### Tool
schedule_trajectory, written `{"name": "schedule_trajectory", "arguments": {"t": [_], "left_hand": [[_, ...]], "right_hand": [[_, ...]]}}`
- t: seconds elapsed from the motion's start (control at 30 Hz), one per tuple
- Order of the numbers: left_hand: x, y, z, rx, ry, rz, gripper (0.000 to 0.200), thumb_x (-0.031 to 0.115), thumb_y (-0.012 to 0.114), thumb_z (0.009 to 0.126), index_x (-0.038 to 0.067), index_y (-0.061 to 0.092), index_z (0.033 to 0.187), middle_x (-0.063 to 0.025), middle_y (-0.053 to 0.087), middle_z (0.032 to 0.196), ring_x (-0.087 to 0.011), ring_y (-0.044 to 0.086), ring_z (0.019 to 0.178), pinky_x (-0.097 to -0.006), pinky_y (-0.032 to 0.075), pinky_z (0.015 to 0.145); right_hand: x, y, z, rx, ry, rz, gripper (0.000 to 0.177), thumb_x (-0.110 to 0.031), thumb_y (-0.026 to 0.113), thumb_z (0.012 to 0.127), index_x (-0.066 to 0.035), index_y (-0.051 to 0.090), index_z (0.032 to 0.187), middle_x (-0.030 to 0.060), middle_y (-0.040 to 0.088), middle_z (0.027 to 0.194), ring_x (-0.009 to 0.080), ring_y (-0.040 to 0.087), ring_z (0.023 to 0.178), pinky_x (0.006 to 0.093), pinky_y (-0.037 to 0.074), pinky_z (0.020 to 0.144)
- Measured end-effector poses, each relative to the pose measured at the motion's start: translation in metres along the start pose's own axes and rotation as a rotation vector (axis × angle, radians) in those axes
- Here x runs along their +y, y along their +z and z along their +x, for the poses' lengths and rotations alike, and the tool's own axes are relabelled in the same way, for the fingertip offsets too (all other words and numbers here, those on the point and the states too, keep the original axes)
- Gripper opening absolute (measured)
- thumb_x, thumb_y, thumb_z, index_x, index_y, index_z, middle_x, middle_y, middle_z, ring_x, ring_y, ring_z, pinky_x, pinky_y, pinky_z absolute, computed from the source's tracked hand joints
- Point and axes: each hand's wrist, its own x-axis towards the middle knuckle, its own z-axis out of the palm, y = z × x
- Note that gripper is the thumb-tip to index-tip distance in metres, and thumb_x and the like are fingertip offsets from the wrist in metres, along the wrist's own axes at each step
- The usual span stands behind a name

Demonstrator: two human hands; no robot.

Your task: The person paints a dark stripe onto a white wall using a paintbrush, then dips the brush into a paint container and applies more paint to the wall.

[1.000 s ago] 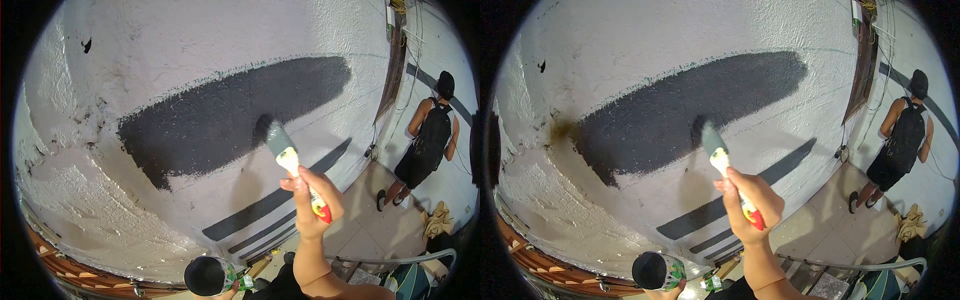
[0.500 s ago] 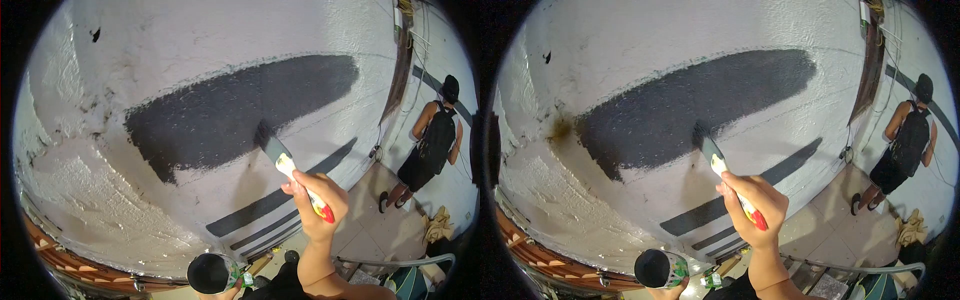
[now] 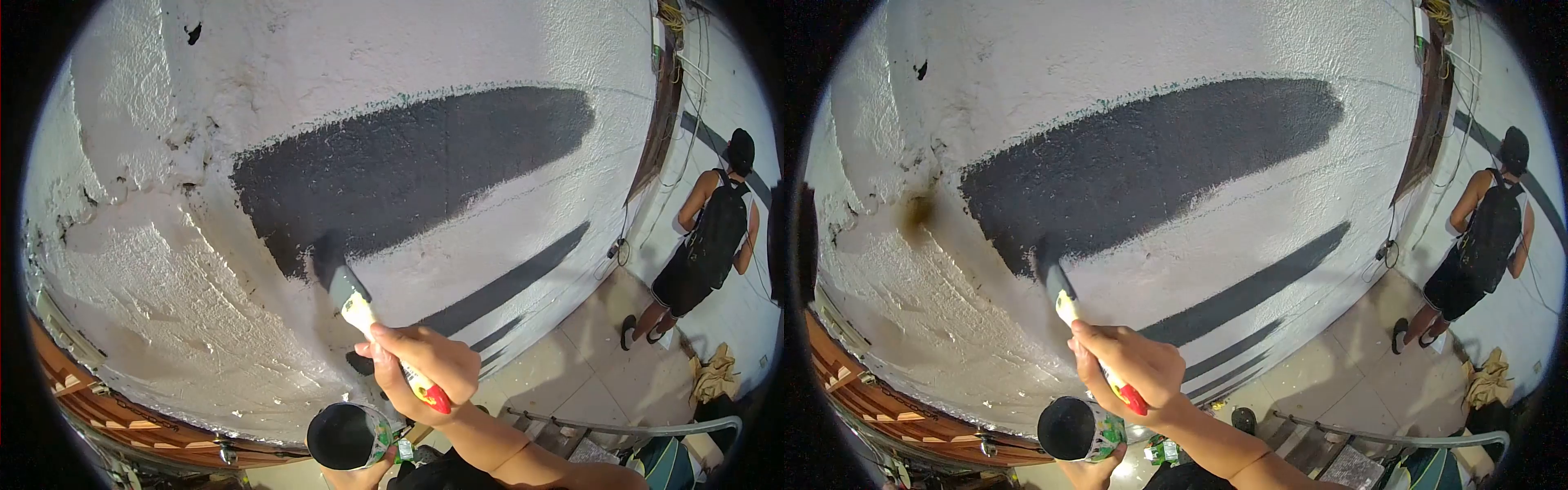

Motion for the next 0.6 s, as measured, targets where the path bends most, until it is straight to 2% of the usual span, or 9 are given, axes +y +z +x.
{"name": "schedule_trajectory", "arguments": {"t": [0.07,0.13,0.17,0.2,0.27,0.5,0.6], "left_hand": [[-0.007,-0.006,0.002,0.000,0.037,0.071,0.094,0.013,0.094,0.059,0.000,0.045,0.138,-0.0160,0.059,0.129,-0.0264,0.060,0.113,-0.0394,0.048,0.100],[-0.001,-0.009,0.001,0.010,0.028,0.153,0.095,0.014,0.094,0.059,-0.001,0.045,0.138,-0.0165,0.059,0.129,-0.0271,0.060,0.113,-0.0396,0.048,0.100],[0.002,-0.010,0.000,0.016,0.021,0.194,0.095,0.015,0.094,0.059,-0.001,0.044,0.138,-0.0168,0.059,0.129,-0.0274,0.060,0.113,-0.0397,0.047,0.101],[0.000,-0.011,0.000,0.024,0.027,0.170,0.095,0.016,0.094,0.059,-0.002,0.044,0.138,-0.0169,0.059,0.129,-0.0276,0.060,0.114,-0.0399,0.047,0.101],[-0.002,-0.012,-0.001,0.037,0.037,0.125,0.096,0.017,0.094,0.059,-0.002,0.044,0.138,-0.0173,0.058,0.129,-0.0280,0.059,0.115,-0.0403,0.047,0.101],[0.002,-0.013,0.000,0.046,0.004,0.043,0.100,0.019,0.095,0.059,-0.002,0.040,0.141,-0.0182,0.056,0.132,-0.0284,0.058,0.117,-0.0399,0.046,0.103],[0.003,-0.012,-0.001,0.060,-0.001,0.060,0.102,0.020,0.095,0.059,-0.001,0.039,0.142,-0.0183,0.056,0.133,-0.0284,0.058,0.118,-0.0397,0.046,0.103]], "right_hand": [[0.001,-0.004,-0.004,0.042,0.019,0.000,0.019,0.002,0.065,0.090,0.005,0.066,0.109,0.0194,0.073,0.081,0.0229,0.075,0.073,0.0287,0.060,0.062],[0.014,-0.017,-0.013,0.165,0.066,0.085,0.025,0.004,0.065,0.090,0.007,0.064,0.114,0.0207,0.073,0.092,0.0236,0.075,0.077,0.0305,0.062,0.067],[0.014,-0.019,-0.014,0.301,0.183,0.228,0.019,0.002,0.060,0.094,0.010,0.061,0.112,0.0253,0.071,0.093,0.0274,0.074,0.076,0.0345,0.064,0.069],[0.014,-0.024,-0.011,0.375,0.244,0.165,0.016,0.000,0.058,0.096,0.012,0.060,0.106,0.0270,0.070,0.093,0.0285,0.074,0.074,0.0358,0.064,0.070],[0.016,-0.021,-0.009,0.430,0.329,0.081,0.020,-0.009,0.057,0.099,0.010,0.056,0.104,0.0252,0.069,0.080,0.0251,0.072,0.063,0.0369,0.060,0.064],[0.011,-0.003,-0.021,0.114,0.275,0.112,0.016,-0.004,0.058,0.096,0.010,0.059,0.103,0.0263,0.070,0.079,0.0268,0.073,0.067,0.0367,0.062,0.062],[0.011,-0.003,-0.024,0.223,0.373,0.253,0.015,-0.001,0.065,0.093,0.011,0.063,0.102,0.0246,0.072,0.085,0.0255,0.075,0.075,0.0316,0.062,0.064]]}}
